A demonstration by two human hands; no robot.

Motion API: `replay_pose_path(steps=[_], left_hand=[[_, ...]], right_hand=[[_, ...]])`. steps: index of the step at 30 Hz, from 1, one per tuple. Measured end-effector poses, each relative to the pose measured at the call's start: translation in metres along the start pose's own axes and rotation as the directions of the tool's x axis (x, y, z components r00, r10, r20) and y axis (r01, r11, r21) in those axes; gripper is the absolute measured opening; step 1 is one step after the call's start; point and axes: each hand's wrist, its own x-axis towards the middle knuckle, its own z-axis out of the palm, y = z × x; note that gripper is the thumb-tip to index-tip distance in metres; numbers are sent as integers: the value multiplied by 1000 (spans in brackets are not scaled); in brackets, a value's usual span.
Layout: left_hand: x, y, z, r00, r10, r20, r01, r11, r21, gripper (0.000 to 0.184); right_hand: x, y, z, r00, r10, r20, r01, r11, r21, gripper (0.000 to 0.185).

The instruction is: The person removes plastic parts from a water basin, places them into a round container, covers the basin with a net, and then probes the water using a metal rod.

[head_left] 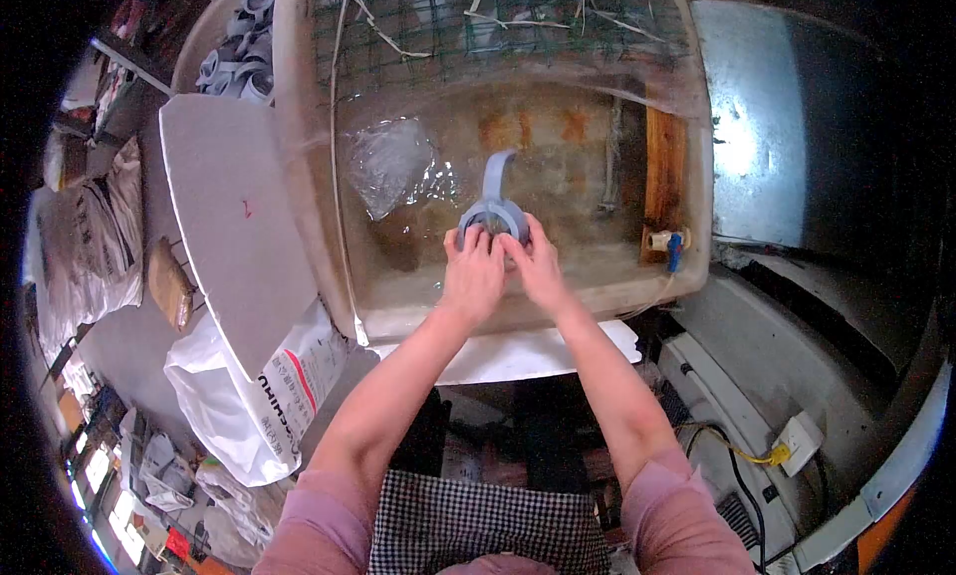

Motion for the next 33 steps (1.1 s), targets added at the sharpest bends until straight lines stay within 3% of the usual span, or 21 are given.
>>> replay_pose_path(steps=[2,5,7,9,11,13,15,18,20,21,23,25,27,28,29,30,31,33], left_hand=[[-2,4,-8,996,25,-84,-22,999,41,47],[-2,8,-14,987,-10,-159,-6,995,-101,44],[4,5,-5,968,-245,-57,193,868,-459,30],[17,-11,-4,966,-257,-7,228,870,-437,25],[24,-23,-9,959,-279,42,271,870,-412,20],[24,-34,-11,922,-382,-64,326,856,-402,13],[9,-52,-3,922,-384,-58,334,860,-386,13],[-34,-55,-28,888,-424,-180,315,843,-436,19],[-72,-60,-45,883,-402,-242,275,861,-428,26],[-93,-62,-55,883,-400,-245,281,869,-406,30],[-136,-64,-76,877,-424,-224,321,866,-384,31],[-179,-67,-95,862,-467,-199,394,863,-315,30],[-223,-74,-108,846,-484,-224,422,864,-276,27],[-246,-77,-112,833,-491,-255,439,867,-236,26],[-267,-80,-118,816,-504,-284,467,864,-191,26],[-283,-83,-129,807,-519,-280,496,854,-154,27],[-296,-85,-135,777,-564,-280,553,824,-124,27],[-314,-92,-155,662,-653,-368,657,742,-136,28]], right_hand=[[4,-5,-3,998,-50,-33,48,997,-66,60],[6,-1,-5,984,-156,-88,134,967,-218,60],[10,-2,-5,970,-218,-106,176,935,-308,59],[13,-3,-6,987,130,-96,-122,989,79,58],[27,7,-9,984,99,-149,-100,995,5,55],[52,23,-11,979,65,-195,-79,995,-64,52],[90,38,-14,942,-88,-324,50,991,-126,57],[152,46,-9,903,-118,-412,24,974,-227,55],[179,20,-3,941,44,-337,-39,999,21,51],[198,23,1,944,47,-326,-42,999,22,51],[236,31,10,875,-249,-415,192,966,-174,44],[250,7,24,875,-184,-447,181,982,-50,43],[275,-1,32,875,-51,-482,12,996,-84,43],[310,27,22,893,-119,-434,0,965,-264,40],[313,19,21,950,-192,-247,3,795,-606,34],[317,11,19,965,-260,-41,81,441,-894,30],[318,-1,18,936,-313,158,194,86,-977,26],[343,30,-2,841,-439,316,410,138,-902,24]])
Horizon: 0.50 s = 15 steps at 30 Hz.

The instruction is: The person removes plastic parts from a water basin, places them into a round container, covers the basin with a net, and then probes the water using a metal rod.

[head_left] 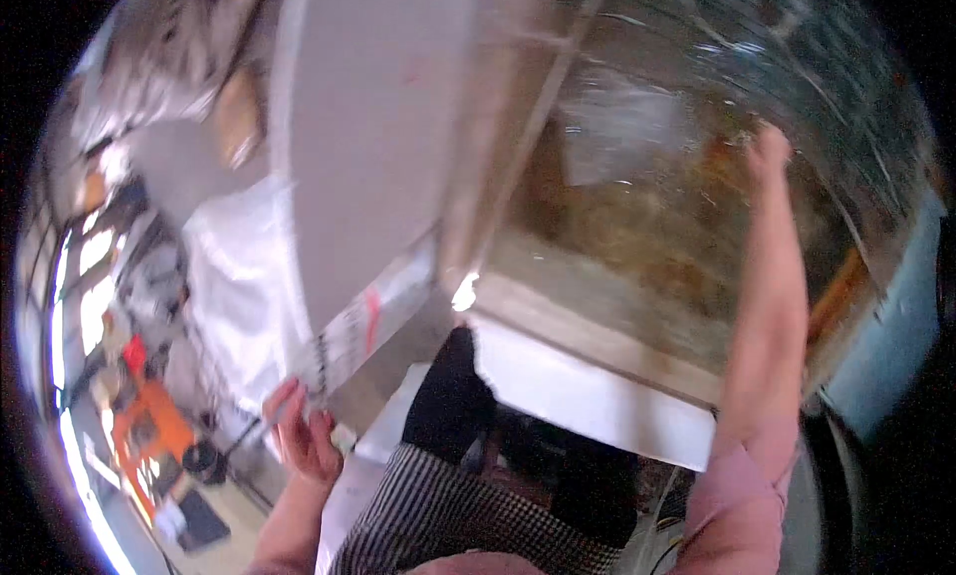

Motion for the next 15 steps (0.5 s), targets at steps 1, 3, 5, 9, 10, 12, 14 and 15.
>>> replay_pose_path(steps=[1,3,5,9,10,12,14,15], left_hand=[[-3,-12,-6,990,-117,-84,110,990,-88,27],[13,-20,-22,912,-357,-203,288,909,-302,26],[37,-29,-42,812,-549,-197,440,799,-410,25],[55,-81,-44,649,-752,118,713,546,-440,38],[63,-90,-39,595,-774,216,774,480,-412,41],[71,-97,-43,466,-814,347,869,347,-353,46],[86,-39,-53,948,-259,-183,273,960,56,45],[78,-10,-45,957,-209,-200,205,978,-38,44]], right_hand=[[0,4,12,994,110,-26,-105,983,150,27],[-18,-26,8,821,567,67,-469,603,645,34],[-46,-54,-1,740,634,222,-570,417,708,41],[-124,-121,-45,699,483,528,-634,75,770,20],[-146,-112,-35,721,414,556,-631,60,774,22],[-172,-146,-64,651,471,595,-684,24,729,35],[-191,-153,-81,560,445,699,-659,-273,701,36],[-203,-154,-78,593,396,701,-679,-223,700,34]])
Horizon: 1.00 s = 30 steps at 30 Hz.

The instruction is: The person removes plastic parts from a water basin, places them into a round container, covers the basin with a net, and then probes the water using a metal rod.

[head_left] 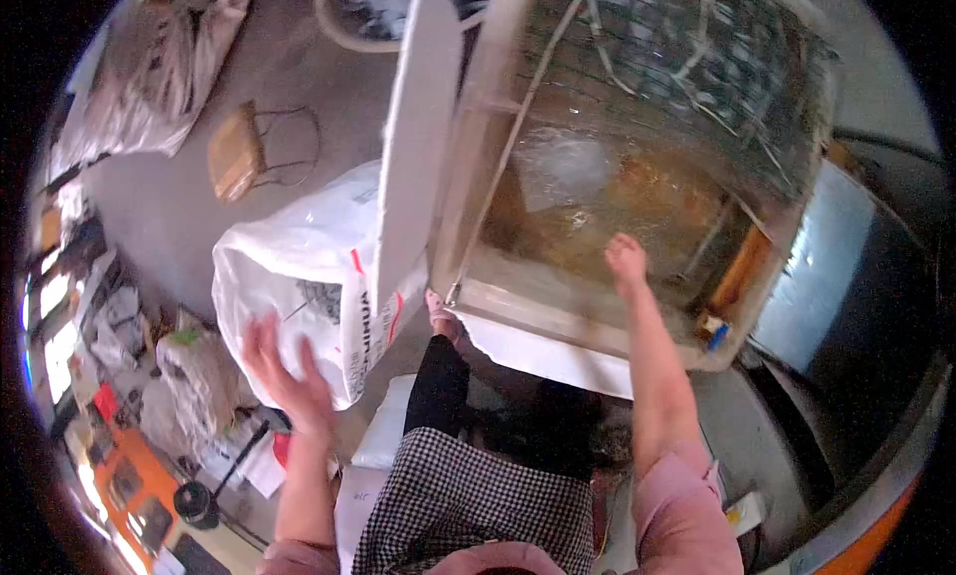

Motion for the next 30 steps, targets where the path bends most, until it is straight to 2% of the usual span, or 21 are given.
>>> replay_pose_path(steps=[1,2,3,4,5,7,8,10,11,13,14,15,17,19,21,23,25,28,30], left_hand=[[-17,30,12,999,49,-23,-51,994,-100,42],[-25,62,30,940,139,311,-91,982,-166,41],[-25,86,50,767,237,596,-115,965,-236,40],[-36,89,92,764,182,619,-102,981,-164,43],[-50,80,143,758,126,641,-89,992,-89,46],[-50,62,219,766,-36,642,-49,992,114,45],[-45,59,241,766,-8,643,-67,993,92,45],[-41,52,274,710,-33,704,-165,963,212,37],[-44,40,292,703,-13,711,-183,963,198,37],[-42,26,315,700,-152,698,91,988,124,28],[-48,26,311,802,-63,595,79,997,-1,24],[-51,30,299,798,-40,602,58,998,-10,24],[-51,41,265,845,-65,531,200,959,-201,25],[-55,62,194,844,-70,531,230,943,-242,25],[-70,63,136,859,-66,508,150,980,-127,25],[-93,53,88,841,-139,522,179,984,-26,22],[-111,48,38,809,-99,580,170,983,-69,20],[-138,22,-13,763,-13,646,70,996,-62,19],[-146,16,-35,650,74,756,-94,995,-16,21]], right_hand=[[4,20,-12,998,-4,62,7,999,-50,32],[35,60,-36,877,-98,471,-86,932,353,30],[65,100,-59,588,-173,790,-439,752,491,29],[11,71,-32,893,-69,445,-142,894,425,22],[-48,35,-1,999,50,0,-50,992,118,16],[-59,46,1,999,48,-1,-47,991,-123,18],[-62,54,0,999,31,-21,-34,993,-113,18],[-70,71,-11,996,6,86,0,998,-70,21],[-79,66,-16,998,2,66,2,998,-60,21],[-101,49,-25,991,-80,111,111,942,-317,24],[-107,46,-28,992,-84,91,109,946,-306,24],[-111,47,-33,995,-88,50,99,952,-291,23],[-122,43,-44,995,-104,0,101,960,-261,22],[-137,35,-51,993,-108,48,119,913,-391,21],[-141,48,-62,993,-105,49,115,928,-354,21],[-157,54,-71,994,-94,53,106,942,-318,21],[-172,50,-79,990,-138,15,128,865,-485,20],[-197,28,-90,993,-103,49,114,851,-513,20],[-219,7,-93,995,-94,25,96,894,-437,19]])
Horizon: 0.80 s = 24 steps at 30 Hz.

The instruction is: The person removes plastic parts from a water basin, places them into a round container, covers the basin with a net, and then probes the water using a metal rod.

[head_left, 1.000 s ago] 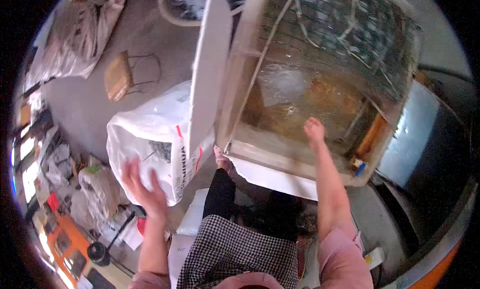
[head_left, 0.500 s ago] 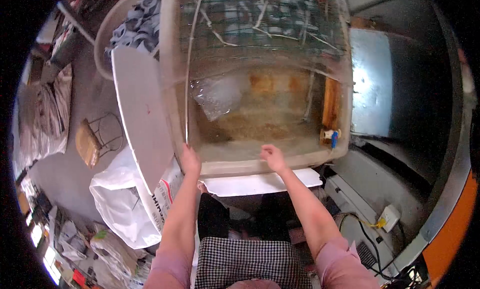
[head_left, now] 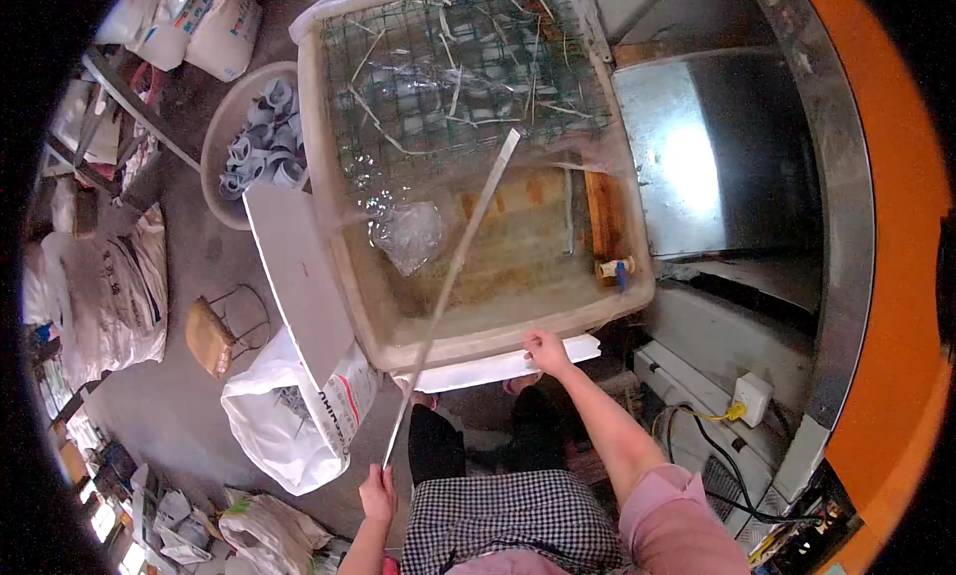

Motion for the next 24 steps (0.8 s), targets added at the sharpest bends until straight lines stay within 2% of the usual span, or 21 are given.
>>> replay_pose_path(steps=[1,3,6,7,10,11,12,14,15,17,18,20,24], left_hand=[[-2,2,-2,1000,3,-5,-3,1000,1,21],[-5,7,-5,991,20,134,-25,999,40,23],[38,11,35,979,43,199,-49,998,27,25],[57,28,43,982,52,183,-64,996,59,26],[122,77,92,989,112,100,-125,983,136,29],[145,80,116,967,252,46,-256,957,136,29],[166,92,135,978,203,55,-209,965,157,29],[194,124,155,973,231,-19,-231,973,3,28],[204,142,160,973,231,-13,-231,973,-2,28],[220,171,164,995,96,-4,-96,992,-81,29],[227,176,171,996,93,1,-93,992,-85,29],[240,185,182,992,98,-84,-112,978,-179,30],[261,202,189,987,80,-141,-107,975,-195,30]], right_hand=[[-6,-6,-4,1000,24,-13,-23,996,86,18],[-7,2,-8,1000,11,-15,-9,994,112,18],[-6,6,-16,1000,26,3,-26,994,107,18],[-6,7,-17,998,63,13,-64,994,87,18],[5,19,-16,1000,25,2,-25,997,79,19],[6,17,-18,1000,25,3,-26,997,72,19],[4,10,-19,1000,24,-5,-24,996,81,18],[11,10,-19,999,29,-18,-27,996,85,18],[17,16,-19,1000,23,-12,-23,998,54,19],[27,26,-17,1000,24,-5,-24,1000,19,20],[30,29,-16,1000,-5,-8,5,1000,-1,21],[35,33,-14,999,-30,-10,30,999,-22,21],[42,36,-8,998,-54,-30,53,998,-23,23]])
